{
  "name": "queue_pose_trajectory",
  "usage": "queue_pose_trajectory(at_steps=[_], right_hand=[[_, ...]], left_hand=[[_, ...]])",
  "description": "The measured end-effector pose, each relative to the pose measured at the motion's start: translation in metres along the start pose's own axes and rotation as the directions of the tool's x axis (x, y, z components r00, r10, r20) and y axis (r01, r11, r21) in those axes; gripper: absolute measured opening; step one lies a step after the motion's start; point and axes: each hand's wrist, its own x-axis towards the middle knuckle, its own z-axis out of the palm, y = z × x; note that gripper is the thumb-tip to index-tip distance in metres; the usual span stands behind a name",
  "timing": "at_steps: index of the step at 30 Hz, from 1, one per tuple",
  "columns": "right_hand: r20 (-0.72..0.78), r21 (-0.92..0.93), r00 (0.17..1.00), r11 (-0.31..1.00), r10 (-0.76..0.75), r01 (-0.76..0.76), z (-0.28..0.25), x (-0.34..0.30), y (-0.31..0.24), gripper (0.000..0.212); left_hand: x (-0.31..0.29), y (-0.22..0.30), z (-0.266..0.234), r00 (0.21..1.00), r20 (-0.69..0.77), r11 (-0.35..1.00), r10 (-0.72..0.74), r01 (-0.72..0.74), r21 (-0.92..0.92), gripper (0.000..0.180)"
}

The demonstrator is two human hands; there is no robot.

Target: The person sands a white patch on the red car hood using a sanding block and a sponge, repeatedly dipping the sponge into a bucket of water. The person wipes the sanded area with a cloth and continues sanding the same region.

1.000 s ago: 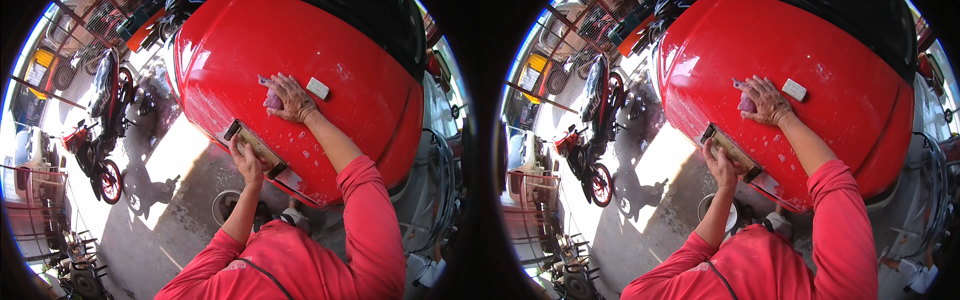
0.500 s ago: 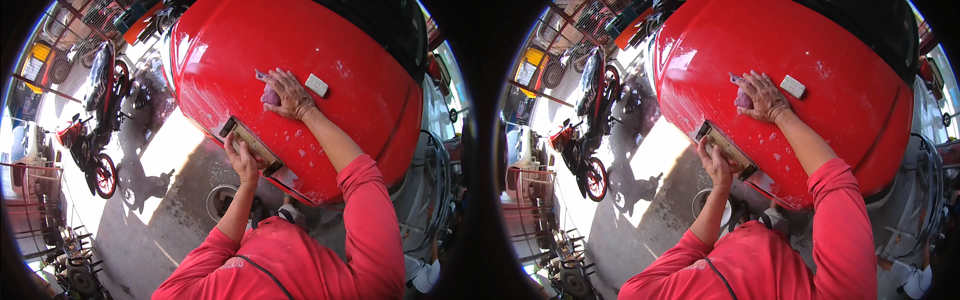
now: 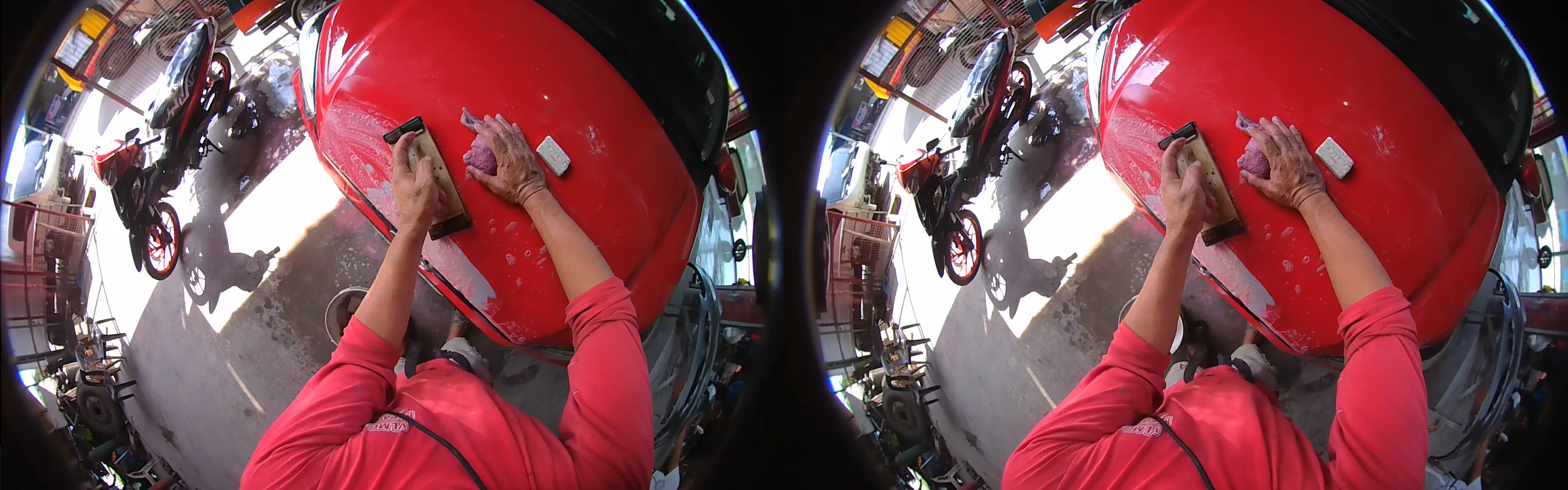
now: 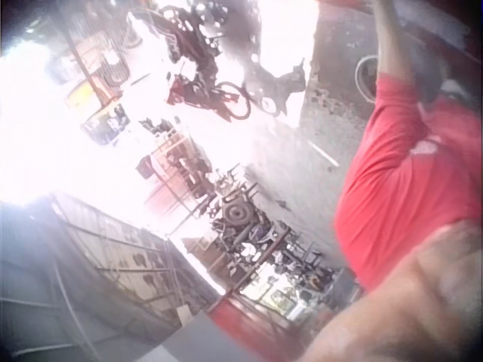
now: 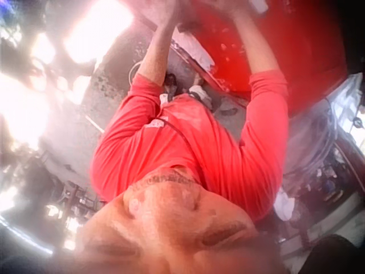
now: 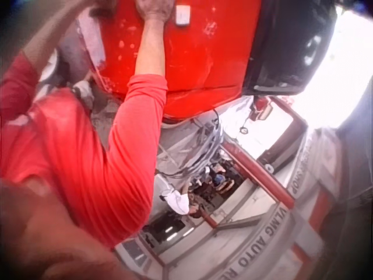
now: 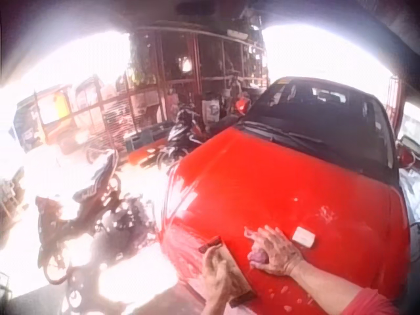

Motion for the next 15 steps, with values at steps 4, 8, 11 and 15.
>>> queue_pose_trajectory(at_steps=[4,8,11,15], right_hand=[[0.001,0.019,1.0,1.0,-0.019,0.019,-0.009,0.002,-0.012,0.093],[-0.012,0.02,0.999,0.999,-0.042,0.042,-0.007,0.013,-0.016,0.093],[0.011,-0.014,1.0,1.0,-0.015,0.015,-0.005,0.005,-0.009,0.093],[0.006,-0.006,0.999,0.999,-0.032,0.032,-0.003,0.001,0.001,0.092]], left_hand=[[0.076,0.025,-0.085,0.972,-0.171,0.964,-0.158,0.114,-0.241,0.049],[0.141,0.026,-0.171,0.933,-0.267,0.949,-0.243,0.172,-0.264,0.05],[0.055,0.018,-0.088,0.967,-0.173,0.947,-0.186,0.13,-0.293,0.047],[-0.053,0.002,-0.015,0.927,-0.035,0.902,0.374,-0.354,0.247,0.051]])
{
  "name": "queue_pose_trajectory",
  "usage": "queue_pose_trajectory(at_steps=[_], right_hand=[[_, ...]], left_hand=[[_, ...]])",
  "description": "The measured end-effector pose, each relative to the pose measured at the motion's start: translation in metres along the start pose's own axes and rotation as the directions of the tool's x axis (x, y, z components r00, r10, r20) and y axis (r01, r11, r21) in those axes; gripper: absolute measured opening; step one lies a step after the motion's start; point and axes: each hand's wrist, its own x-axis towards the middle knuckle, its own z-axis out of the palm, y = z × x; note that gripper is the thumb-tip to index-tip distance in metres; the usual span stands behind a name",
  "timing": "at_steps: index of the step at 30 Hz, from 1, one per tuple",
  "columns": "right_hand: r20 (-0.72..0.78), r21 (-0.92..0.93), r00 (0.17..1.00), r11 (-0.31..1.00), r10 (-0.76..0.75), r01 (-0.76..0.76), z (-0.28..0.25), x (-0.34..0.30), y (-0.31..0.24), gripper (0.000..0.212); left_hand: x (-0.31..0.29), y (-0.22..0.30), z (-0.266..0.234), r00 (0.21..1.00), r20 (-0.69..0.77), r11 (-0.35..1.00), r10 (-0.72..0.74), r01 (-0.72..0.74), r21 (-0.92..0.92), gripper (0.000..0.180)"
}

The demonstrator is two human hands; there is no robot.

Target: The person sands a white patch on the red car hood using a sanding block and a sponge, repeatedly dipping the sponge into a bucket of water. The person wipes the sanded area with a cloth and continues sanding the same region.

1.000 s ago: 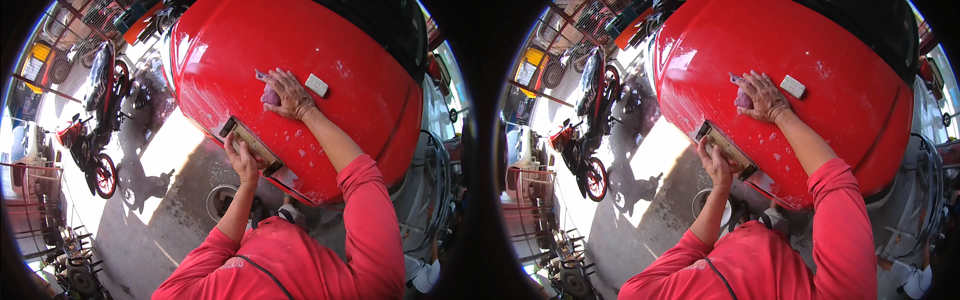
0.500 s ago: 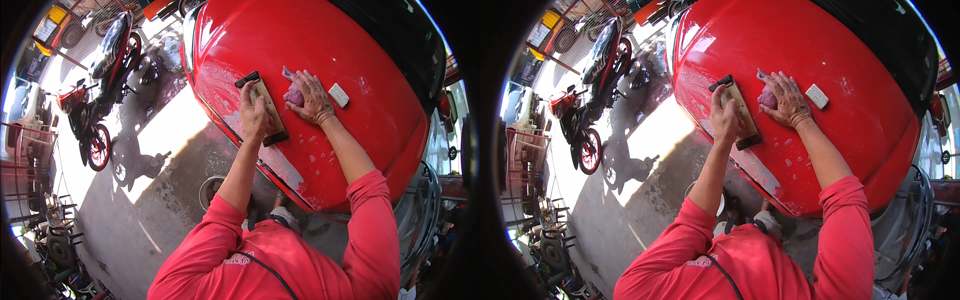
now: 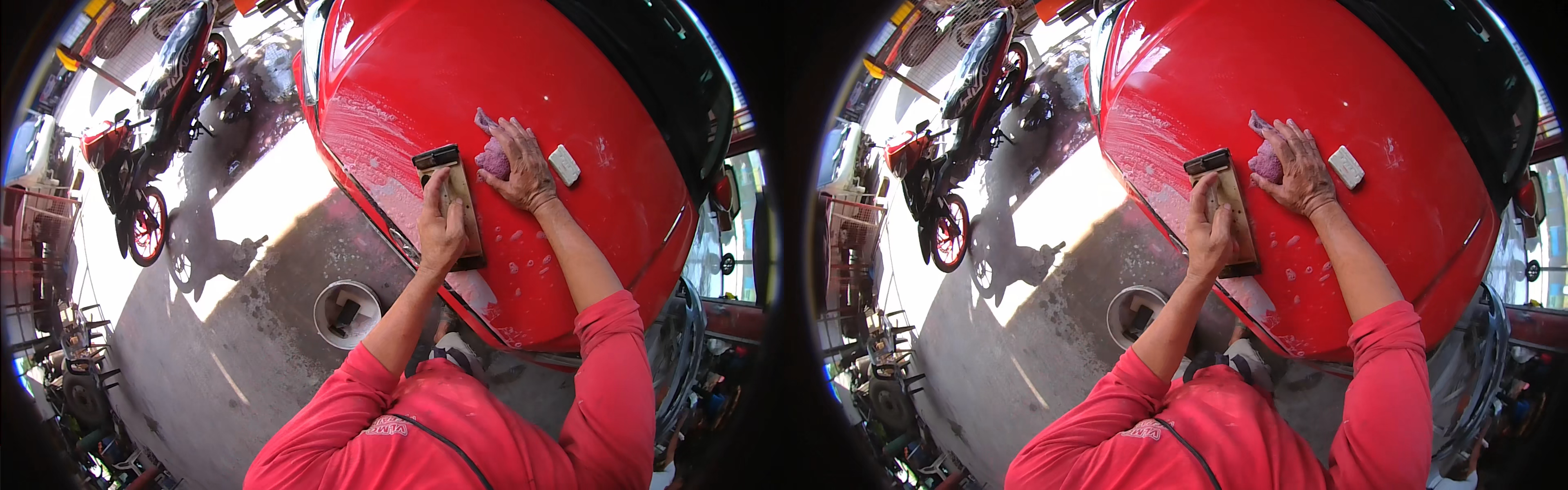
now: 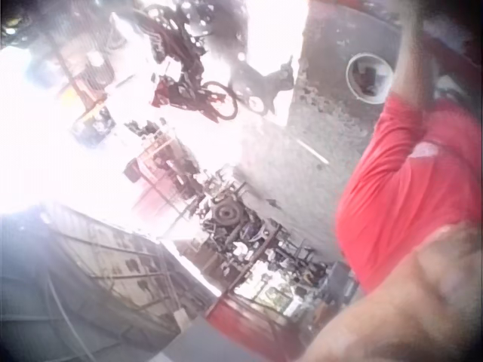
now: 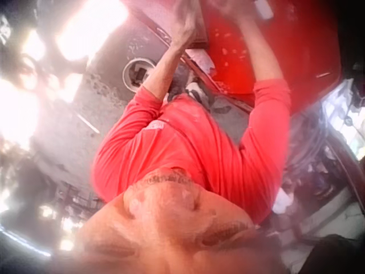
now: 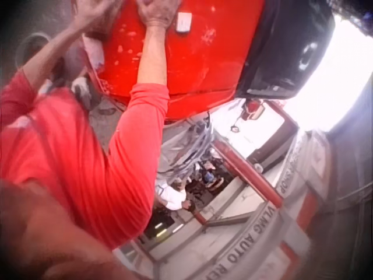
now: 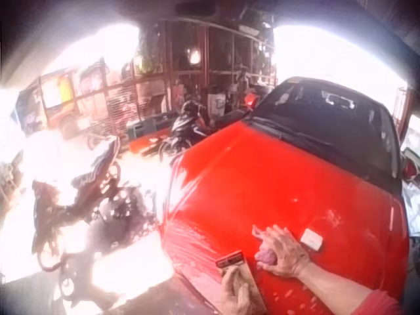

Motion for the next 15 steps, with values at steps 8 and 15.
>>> queue_pose_trajectory(at_steps=[8,15], right_hand=[[-0.022,0.0,1.0,1.0,-0.018,0.018,-0.003,0.012,-0.015,0.092],[-0.026,-0.002,0.999,0.999,-0.034,0.034,0.001,0.001,-0.001,0.091]], left_hand=[[0.171,-0.094,-0.142,0.747,-0.166,0.716,-0.644,0.512,-0.474,0.051],[-0.082,0.046,0.003,0.896,0.121,0.85,-0.428,0.444,-0.283,0.055]])
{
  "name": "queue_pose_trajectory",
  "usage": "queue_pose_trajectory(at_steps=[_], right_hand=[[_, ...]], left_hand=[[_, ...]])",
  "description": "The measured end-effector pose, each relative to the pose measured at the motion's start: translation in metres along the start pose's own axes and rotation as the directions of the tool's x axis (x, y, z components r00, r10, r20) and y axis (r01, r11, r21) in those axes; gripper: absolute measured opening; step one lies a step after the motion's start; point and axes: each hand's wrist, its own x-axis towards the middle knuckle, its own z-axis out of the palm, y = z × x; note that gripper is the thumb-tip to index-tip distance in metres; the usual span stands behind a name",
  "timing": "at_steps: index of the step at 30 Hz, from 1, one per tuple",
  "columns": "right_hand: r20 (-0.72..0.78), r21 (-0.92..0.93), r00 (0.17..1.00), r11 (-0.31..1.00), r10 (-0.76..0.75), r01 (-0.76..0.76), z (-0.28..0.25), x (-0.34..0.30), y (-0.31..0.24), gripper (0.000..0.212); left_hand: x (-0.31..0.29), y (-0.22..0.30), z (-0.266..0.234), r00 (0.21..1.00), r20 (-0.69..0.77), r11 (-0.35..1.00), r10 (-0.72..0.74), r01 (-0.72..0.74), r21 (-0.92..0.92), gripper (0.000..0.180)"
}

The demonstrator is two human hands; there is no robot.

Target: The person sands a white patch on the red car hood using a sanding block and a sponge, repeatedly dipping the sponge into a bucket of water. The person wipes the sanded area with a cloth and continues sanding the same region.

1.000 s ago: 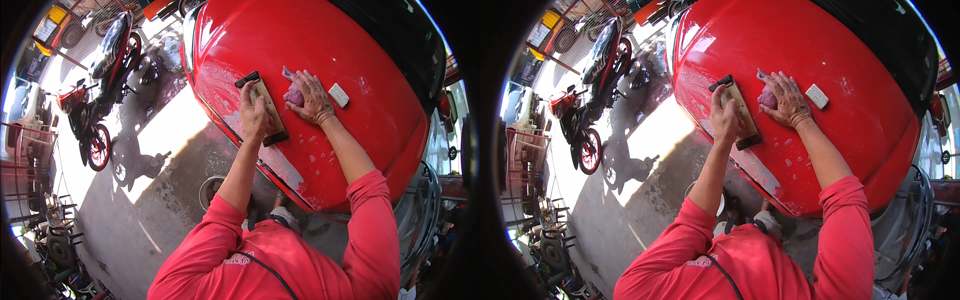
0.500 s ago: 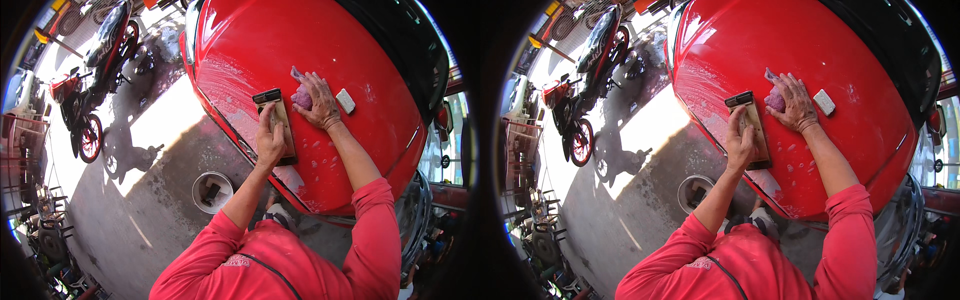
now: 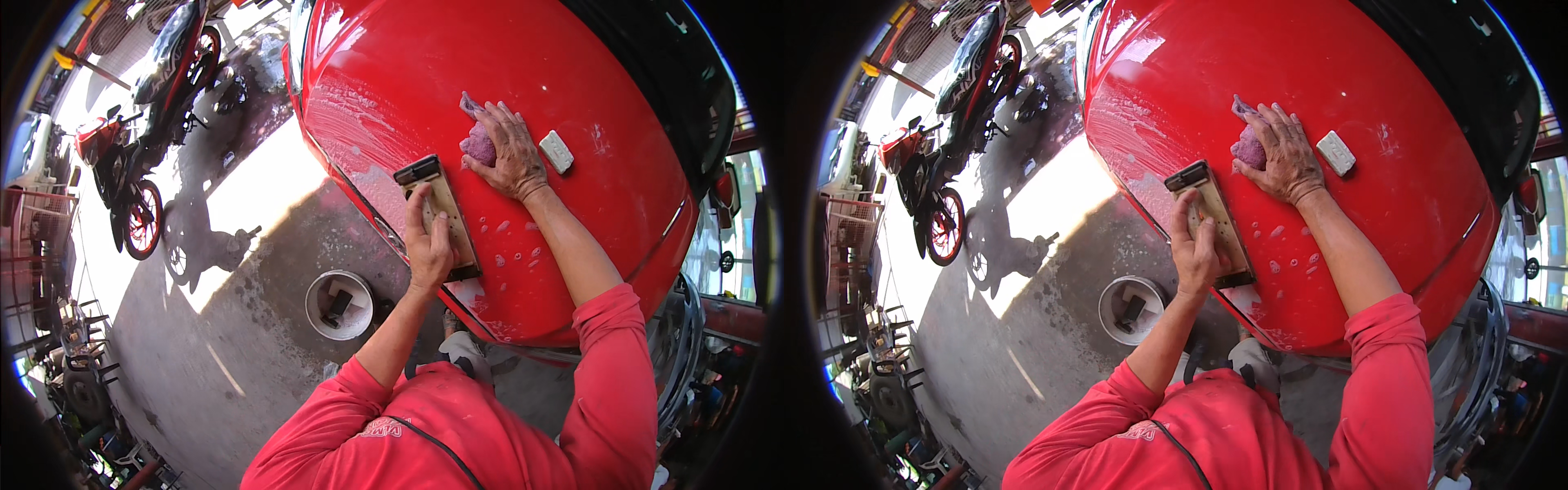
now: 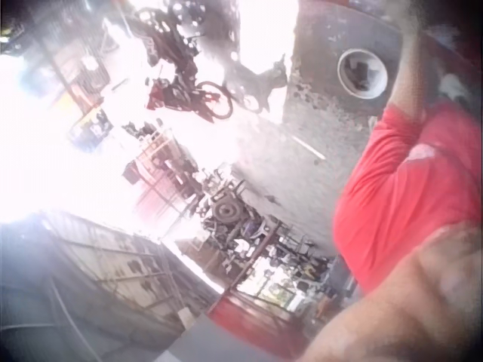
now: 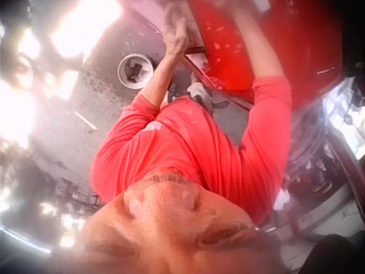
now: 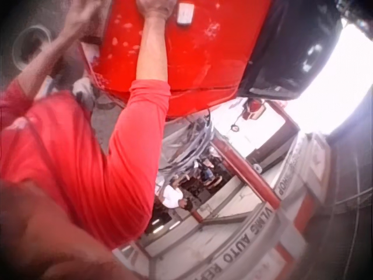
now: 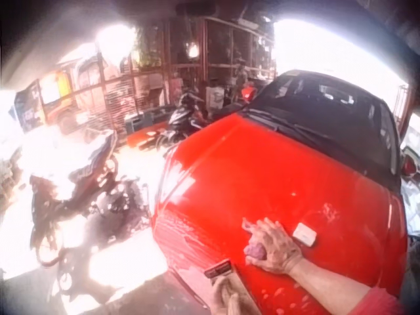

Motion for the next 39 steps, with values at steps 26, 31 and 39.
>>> queue_pose_trajectory(at_steps=[26,31,39], right_hand=[[-0.07,0.037,0.993,0.995,-0.091,0.094,0.006,0.01,-0.015,0.087],[-0.028,0.006,0.998,0.998,-0.062,0.062,0.011,0.006,0.005,0.087],[-0.087,0.016,0.987,0.991,-0.132,0.134,0.012,0.014,-0.014,0.086]], left_hand=[[0.027,0.015,-0.056,0.89,-0.442,0.989,-0.114,0.058,-0.138,0.049],[-0.173,-0.004,0.091,0.973,-0.224,0.952,0.064,0.008,0.306,0.057],[-0.04,-0.004,-0.056,0.911,-0.399,0.987,-0.101,0.04,-0.159,0.054]])
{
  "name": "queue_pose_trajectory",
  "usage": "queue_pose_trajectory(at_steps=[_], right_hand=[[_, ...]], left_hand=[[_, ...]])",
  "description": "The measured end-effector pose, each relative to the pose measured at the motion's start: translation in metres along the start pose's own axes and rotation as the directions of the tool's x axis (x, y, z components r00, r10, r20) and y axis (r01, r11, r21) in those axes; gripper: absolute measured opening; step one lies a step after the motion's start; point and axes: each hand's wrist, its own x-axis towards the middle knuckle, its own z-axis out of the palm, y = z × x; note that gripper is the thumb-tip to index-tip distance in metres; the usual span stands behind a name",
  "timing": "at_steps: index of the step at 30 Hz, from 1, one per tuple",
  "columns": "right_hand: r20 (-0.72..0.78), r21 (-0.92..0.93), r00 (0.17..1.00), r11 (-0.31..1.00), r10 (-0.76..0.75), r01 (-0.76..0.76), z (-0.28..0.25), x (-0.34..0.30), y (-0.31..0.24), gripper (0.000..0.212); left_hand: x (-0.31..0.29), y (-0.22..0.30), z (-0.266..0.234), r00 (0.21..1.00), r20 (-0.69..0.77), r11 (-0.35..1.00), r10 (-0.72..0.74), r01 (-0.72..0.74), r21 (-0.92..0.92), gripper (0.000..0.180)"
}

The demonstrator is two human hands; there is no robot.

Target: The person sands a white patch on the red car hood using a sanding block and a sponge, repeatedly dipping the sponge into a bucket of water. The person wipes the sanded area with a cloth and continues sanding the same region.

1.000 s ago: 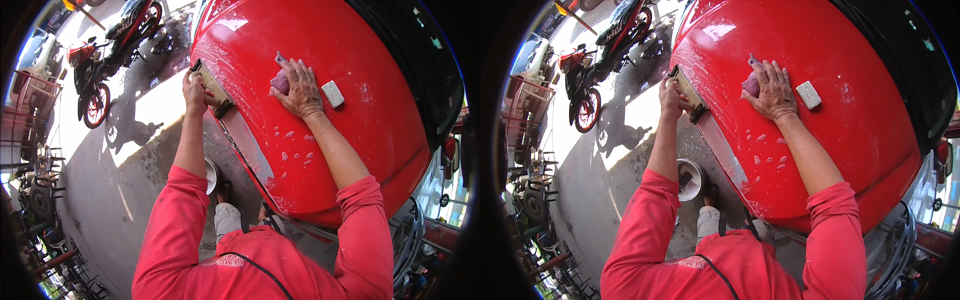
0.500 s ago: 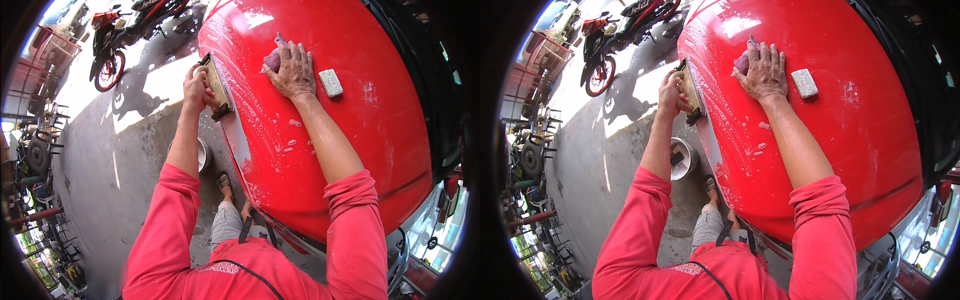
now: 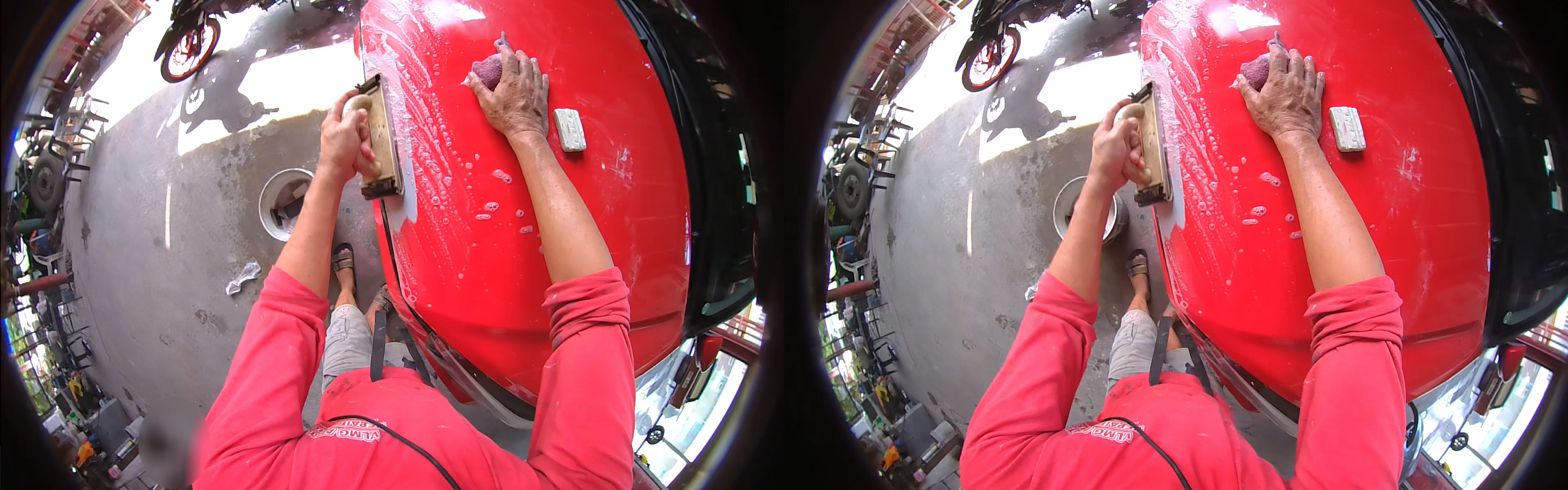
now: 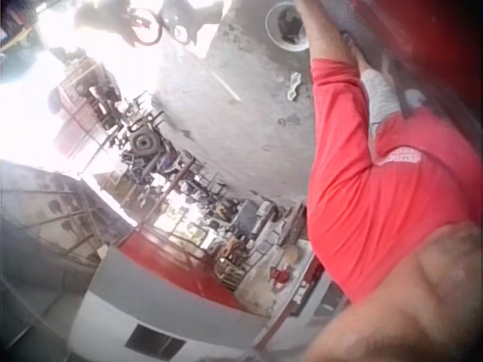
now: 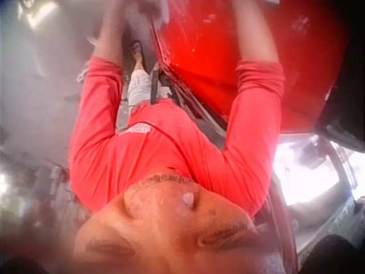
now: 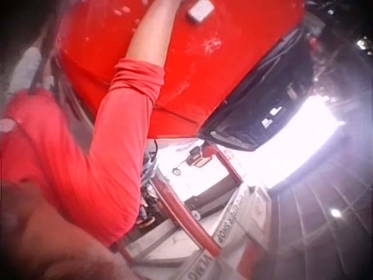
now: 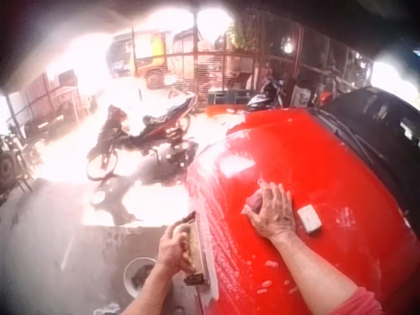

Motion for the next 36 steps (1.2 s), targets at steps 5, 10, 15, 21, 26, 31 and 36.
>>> queue_pose_trajectory(at_steps=[5,10,15,21,26,31,36], right_hand=[[0.027,-0.009,0.998,0.999,0.048,-0.048,0.002,-0.004,0.021,0.086],[0.059,-0.008,0.996,0.998,0.066,-0.065,-0.003,-0.007,0.017,0.086],[0.042,0.04,0.999,0.999,0.033,-0.035,-0.002,0.002,0.002,0.086],[0.06,-0.008,0.997,0.998,0.058,-0.058,0.001,-0.004,0.021,0.087],[0.048,-0.015,0.998,0.999,0.046,-0.045,-0.002,-0.005,0.021,0.087],[0.026,0.036,1.0,0.999,0.009,-0.01,-0.002,0.002,0.005,0.086],[0.055,0.007,0.997,0.999,0.046,-0.046,-0.002,-0.006,0.021,0.086]], left_hand=[[-0.14,-0.025,0.047,0.995,0.059,0.991,-0.08,0.073,0.115,0.055],[-0.23,-0.058,0.048,0.986,0.154,0.948,0.057,-0.102,0.302,0.062],[-0.049,-0.019,-0.002,1.0,0.011,1.0,0.001,-0.001,-0.011,0.052],[-0.224,-0.046,0.032,0.982,0.187,0.975,-0.03,-0.012,0.222,0.059],[-0.193,-0.063,0.007,0.986,0.169,0.955,0.0,-0.05,0.293,0.061],[-0.047,-0.024,-0.022,0.998,0.058,1.0,0.001,-0.001,-0.002,0.058],[-0.226,-0.064,0.001,0.937,0.336,0.944,0.095,-0.192,0.269,0.06]])
